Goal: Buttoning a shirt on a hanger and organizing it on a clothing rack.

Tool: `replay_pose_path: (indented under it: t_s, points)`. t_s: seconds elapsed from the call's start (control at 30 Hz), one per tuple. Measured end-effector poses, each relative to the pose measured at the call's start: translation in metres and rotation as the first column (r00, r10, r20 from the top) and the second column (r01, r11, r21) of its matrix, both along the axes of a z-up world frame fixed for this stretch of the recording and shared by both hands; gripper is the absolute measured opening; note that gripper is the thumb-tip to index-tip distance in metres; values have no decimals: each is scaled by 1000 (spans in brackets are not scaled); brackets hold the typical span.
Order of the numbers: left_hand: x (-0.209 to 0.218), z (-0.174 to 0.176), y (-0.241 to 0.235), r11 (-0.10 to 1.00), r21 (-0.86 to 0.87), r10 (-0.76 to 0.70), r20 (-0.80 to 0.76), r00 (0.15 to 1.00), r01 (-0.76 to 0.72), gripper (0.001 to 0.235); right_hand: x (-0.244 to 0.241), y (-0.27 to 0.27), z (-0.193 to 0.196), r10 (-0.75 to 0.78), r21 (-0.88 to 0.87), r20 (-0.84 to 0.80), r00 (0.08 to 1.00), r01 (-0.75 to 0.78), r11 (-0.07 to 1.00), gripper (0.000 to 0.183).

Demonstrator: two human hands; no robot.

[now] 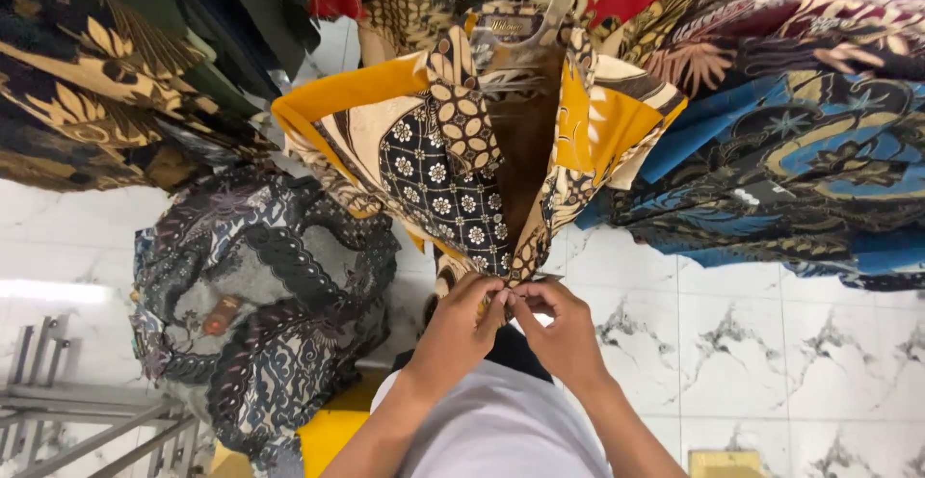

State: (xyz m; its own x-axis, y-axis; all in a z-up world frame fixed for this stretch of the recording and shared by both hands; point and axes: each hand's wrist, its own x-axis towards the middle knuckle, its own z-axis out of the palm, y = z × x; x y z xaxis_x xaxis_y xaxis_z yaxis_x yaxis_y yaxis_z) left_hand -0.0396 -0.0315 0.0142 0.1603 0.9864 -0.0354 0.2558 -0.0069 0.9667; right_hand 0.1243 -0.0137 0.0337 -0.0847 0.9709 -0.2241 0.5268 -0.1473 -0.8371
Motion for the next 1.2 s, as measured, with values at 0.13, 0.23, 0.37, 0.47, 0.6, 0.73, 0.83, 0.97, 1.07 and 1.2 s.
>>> replay_pose_path:
  t_s: [0.13, 0.23, 0.37, 0.47, 0.6, 0.73, 0.83, 0.97, 1.07, 1.2]
  points:
    - [9, -13, -9, 994, 77, 67, 85, 994, -74, 21, 1, -3, 3, -12, -73, 40, 999, 15, 997, 17]
    - [18, -18, -16, 992, 11, 127, 126, 984, -129, 22, 6, -7, 7, 1, -94, 56, 998, 4, 996, 20]
    - [29, -10, -25, 986, 55, 151, 140, 979, -160, 22, 21, -13, 14, 45, -94, 34, 998, -42, 995, 20]
    - [49, -5, -36, 979, -12, 203, 177, 963, -204, 25, 42, -17, 14, 92, -91, -39, 995, -95, 991, 17]
    - [81, 3, -51, 937, -195, 330, 221, 918, -290, 26, 69, -26, 23, 82, -134, -179, 980, -107, 985, 17]
    - [119, 27, -65, 881, 51, 444, 258, 858, -471, 22, 97, -34, 25, 111, -57, -272, 956, -132, 990, 10]
    - [147, 46, -73, 869, 63, 462, 253, 850, -491, 35, 109, -40, 46, 228, 32, -192, 954, -226, 974, 12]
    - [173, 47, -75, 782, -210, 621, 321, 714, -586, 29, 126, -41, 55, 198, 86, -309, 930, -179, 980, 10]
    - [184, 41, -76, 768, -215, 627, 446, 639, -603, 23, 141, -41, 43, 199, 97, -457, 867, -174, 980, 12]
    - [181, 51, -74, 780, -295, 618, 228, 752, -551, 31, 155, -37, 37, 204, -8, -491, 847, -238, 971, 24]
